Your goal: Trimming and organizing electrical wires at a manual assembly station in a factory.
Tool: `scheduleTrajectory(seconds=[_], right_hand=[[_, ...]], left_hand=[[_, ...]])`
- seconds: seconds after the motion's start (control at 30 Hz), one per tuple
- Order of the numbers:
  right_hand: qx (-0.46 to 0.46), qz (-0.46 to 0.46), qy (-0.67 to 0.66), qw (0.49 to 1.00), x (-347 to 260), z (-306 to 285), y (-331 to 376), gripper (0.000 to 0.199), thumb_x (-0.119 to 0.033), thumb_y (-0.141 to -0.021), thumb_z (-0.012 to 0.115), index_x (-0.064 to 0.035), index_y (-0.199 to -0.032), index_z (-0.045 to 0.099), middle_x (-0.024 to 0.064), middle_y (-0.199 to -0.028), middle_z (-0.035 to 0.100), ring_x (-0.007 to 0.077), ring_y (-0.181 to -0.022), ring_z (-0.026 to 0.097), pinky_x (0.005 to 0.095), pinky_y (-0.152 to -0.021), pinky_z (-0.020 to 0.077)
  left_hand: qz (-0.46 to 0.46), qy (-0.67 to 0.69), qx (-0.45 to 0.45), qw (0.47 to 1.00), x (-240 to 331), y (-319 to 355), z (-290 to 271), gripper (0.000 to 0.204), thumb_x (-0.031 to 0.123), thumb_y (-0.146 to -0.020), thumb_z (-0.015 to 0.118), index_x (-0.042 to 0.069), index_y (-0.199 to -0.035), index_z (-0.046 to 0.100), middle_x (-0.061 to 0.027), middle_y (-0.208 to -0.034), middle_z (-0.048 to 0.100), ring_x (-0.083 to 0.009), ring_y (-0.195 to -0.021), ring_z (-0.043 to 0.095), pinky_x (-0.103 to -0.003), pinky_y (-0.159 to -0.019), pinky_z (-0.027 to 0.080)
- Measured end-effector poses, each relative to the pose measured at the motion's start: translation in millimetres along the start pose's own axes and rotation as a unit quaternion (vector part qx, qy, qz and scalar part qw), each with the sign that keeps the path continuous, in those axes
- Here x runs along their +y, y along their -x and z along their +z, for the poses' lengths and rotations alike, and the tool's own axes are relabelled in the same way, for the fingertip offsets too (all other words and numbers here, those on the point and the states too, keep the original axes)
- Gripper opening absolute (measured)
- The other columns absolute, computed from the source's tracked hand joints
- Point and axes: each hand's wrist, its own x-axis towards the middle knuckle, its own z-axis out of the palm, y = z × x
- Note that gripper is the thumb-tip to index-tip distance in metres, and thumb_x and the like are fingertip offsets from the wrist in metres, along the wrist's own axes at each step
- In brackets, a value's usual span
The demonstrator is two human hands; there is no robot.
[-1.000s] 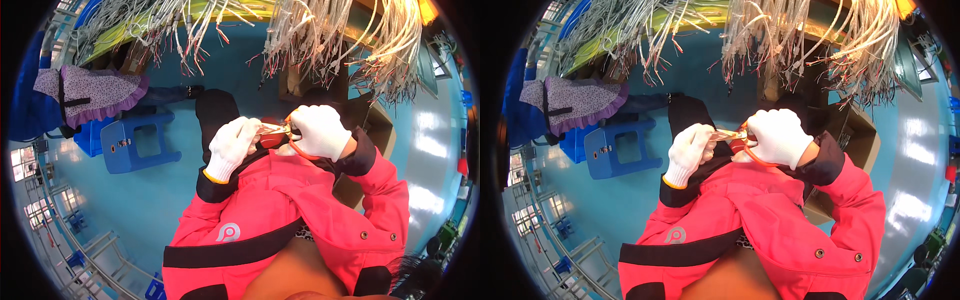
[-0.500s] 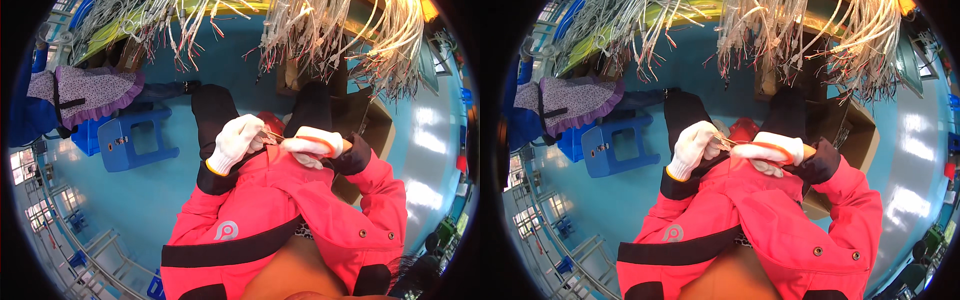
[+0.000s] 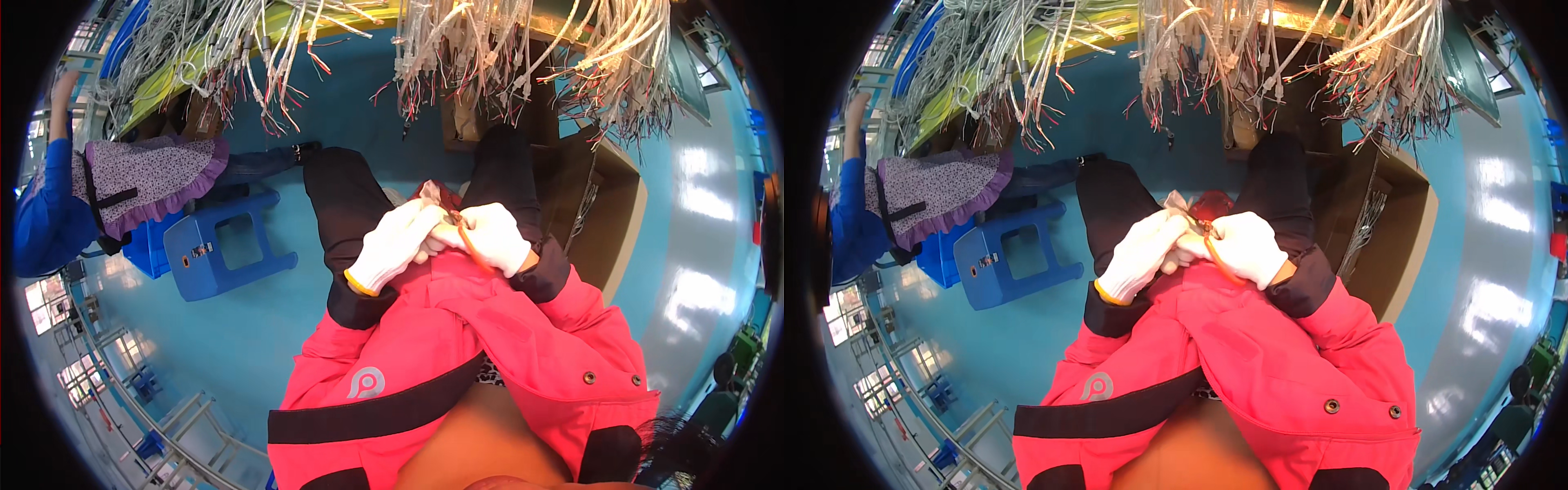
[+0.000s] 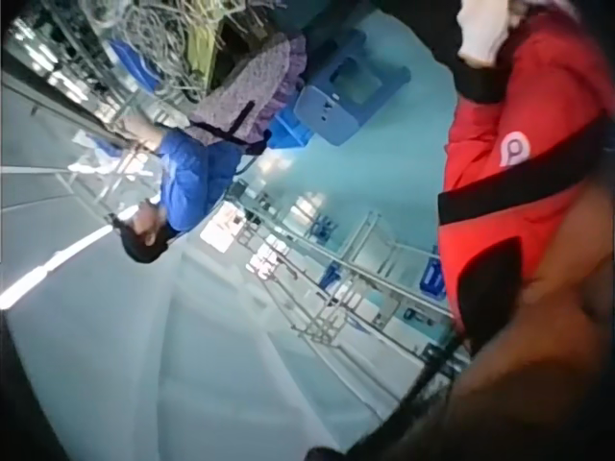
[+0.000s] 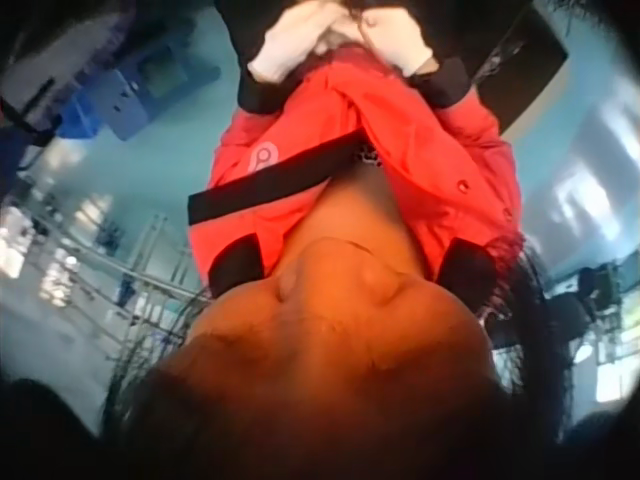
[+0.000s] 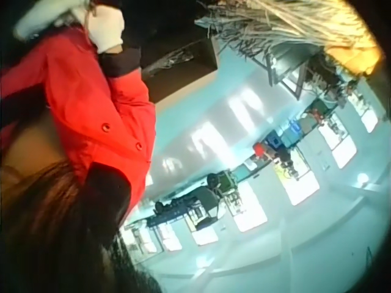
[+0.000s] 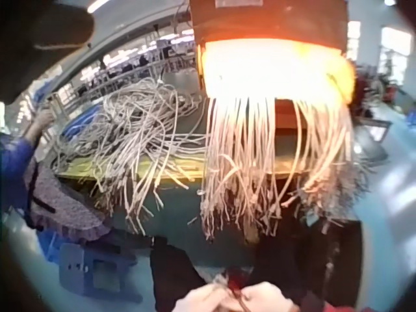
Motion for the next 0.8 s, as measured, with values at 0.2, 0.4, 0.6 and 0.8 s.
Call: scheduleTrajectory(seconds=[0.2,0.4,0.6,0.8], right_hand=[[-0.128,0.109,-0.618,0.768,13.9,-8.3,-2.1,0.044,-0.049,-0.095,0.034,-0.0135,-0.075,0.052,0.0009,-0.046,0.038,0.0123,-0.032,0.033,0.0237,-0.032,0.0268],[-0.027,0.148,-0.545,0.825,70.8,-46.8,-13.5,0.056,-0.053,-0.089,0.045,-0.0108,-0.051,0.042,0.0018,-0.042,0.036,0.0122,-0.03,0.032,0.023,-0.03,0.0226],[0.131,0.275,0.052,0.951,108.0,-130.6,-84.5,0.068,-0.069,-0.072,0.054,-0.0012,-0.07,0.061,0.0151,-0.066,0.06,0.0236,-0.057,0.06,0.0314,-0.052,0.0466],[0.133,0.264,0.223,0.929,175.7,-161.5,-151.8,0.083,-0.072,-0.069,0.049,-0.0017,-0.111,0.06,0.0261,-0.122,0.049,0.0341,-0.117,0.045,0.0368,-0.094,0.0355]], left_hand=[[0.087,0.039,0.055,0.994,-3.8,-2.0,17.9,0.016,0.016,-0.09,0.047,0.003,-0.087,0.055,0.0003,-0.067,0.053,-0.0034,-0.052,0.041,-0.018,-0.044,0.031],[0.153,0.019,0.069,0.986,-10.4,2.3,10.6,0.01,0.01,-0.088,0.05,0.001,-0.09,0.055,-0.0027,-0.072,0.056,-0.006,-0.053,0.047,-0.019,-0.047,0.039],[0.054,0.032,0.148,0.987,10.4,8.1,-14.4,0.012,0.012,-0.085,0.054,0.0,-0.084,0.058,-0.0029,-0.071,0.057,-0.0067,-0.053,0.05,-0.022,-0.052,0.044],[0.092,0.015,0.161,0.983,36.9,21.4,-28.9,0.026,0.02,-0.091,0.047,-0.002,-0.083,0.058,0.0007,-0.054,0.046,-0.0027,-0.041,0.033,-0.021,-0.046,0.042]])
